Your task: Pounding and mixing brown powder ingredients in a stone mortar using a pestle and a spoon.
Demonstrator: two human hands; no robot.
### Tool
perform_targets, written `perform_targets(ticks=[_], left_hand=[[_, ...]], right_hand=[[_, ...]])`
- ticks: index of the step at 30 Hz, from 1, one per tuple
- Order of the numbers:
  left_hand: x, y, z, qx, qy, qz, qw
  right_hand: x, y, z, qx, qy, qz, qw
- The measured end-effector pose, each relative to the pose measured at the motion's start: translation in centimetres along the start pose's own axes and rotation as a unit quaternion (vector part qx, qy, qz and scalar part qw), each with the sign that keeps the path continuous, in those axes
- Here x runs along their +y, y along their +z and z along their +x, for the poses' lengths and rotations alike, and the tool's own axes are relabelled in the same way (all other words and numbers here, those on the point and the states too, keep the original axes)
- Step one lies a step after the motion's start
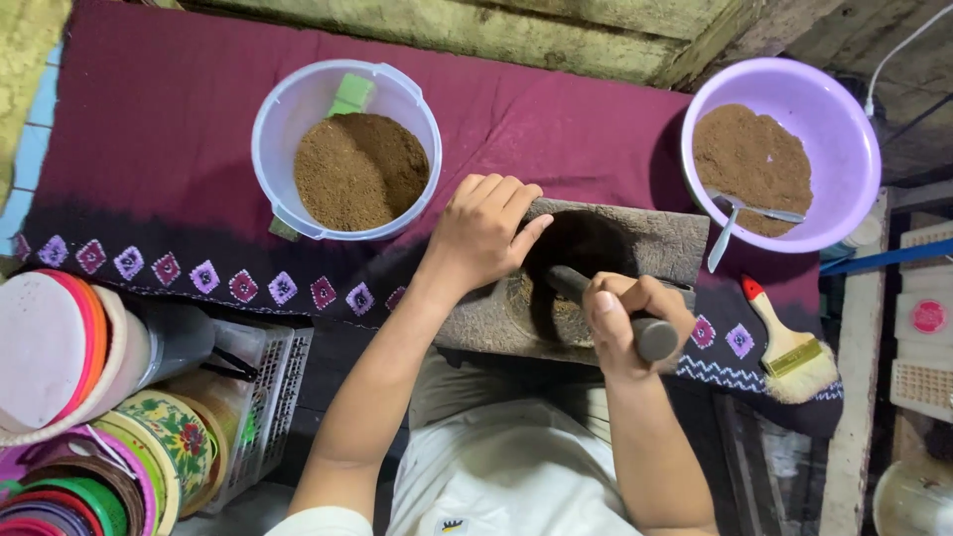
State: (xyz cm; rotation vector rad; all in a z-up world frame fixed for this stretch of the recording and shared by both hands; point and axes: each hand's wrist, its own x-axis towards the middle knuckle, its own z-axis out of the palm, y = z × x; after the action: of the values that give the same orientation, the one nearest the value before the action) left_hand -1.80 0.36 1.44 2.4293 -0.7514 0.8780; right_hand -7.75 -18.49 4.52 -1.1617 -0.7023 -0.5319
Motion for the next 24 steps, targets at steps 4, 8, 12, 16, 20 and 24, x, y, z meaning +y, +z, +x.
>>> perform_targets(ticks=[4,8,12,16,20,24], left_hand=[[-0.1,0.3,0.4,-0.011,-0.009,-0.012,1.0],[-0.3,0.4,0.2,-0.017,-0.011,-0.012,1.0],[-0.2,0.4,0.2,-0.019,-0.019,-0.018,0.999],[-0.1,0.1,0.1,-0.034,-0.028,-0.024,0.999],[-0.3,0.3,0.3,-0.046,-0.026,-0.017,0.998],[-0.3,0.3,0.5,-0.052,-0.029,-0.014,0.998]], right_hand=[[-0.2,-1.5,-0.5,0.014,-0.006,0.022,1.0],[-0.3,-3.0,-1.3,0.052,-0.014,0.055,0.997],[-4.9,-3.3,1.9,0.029,0.006,0.071,0.997],[-11.5,-4.5,2.6,-0.025,0.003,-0.027,0.999],[-10.5,-6.3,-4.4,0.006,0.032,0.277,0.96],[0.8,-3.4,-2.2,0.086,0.061,0.724,0.682]])
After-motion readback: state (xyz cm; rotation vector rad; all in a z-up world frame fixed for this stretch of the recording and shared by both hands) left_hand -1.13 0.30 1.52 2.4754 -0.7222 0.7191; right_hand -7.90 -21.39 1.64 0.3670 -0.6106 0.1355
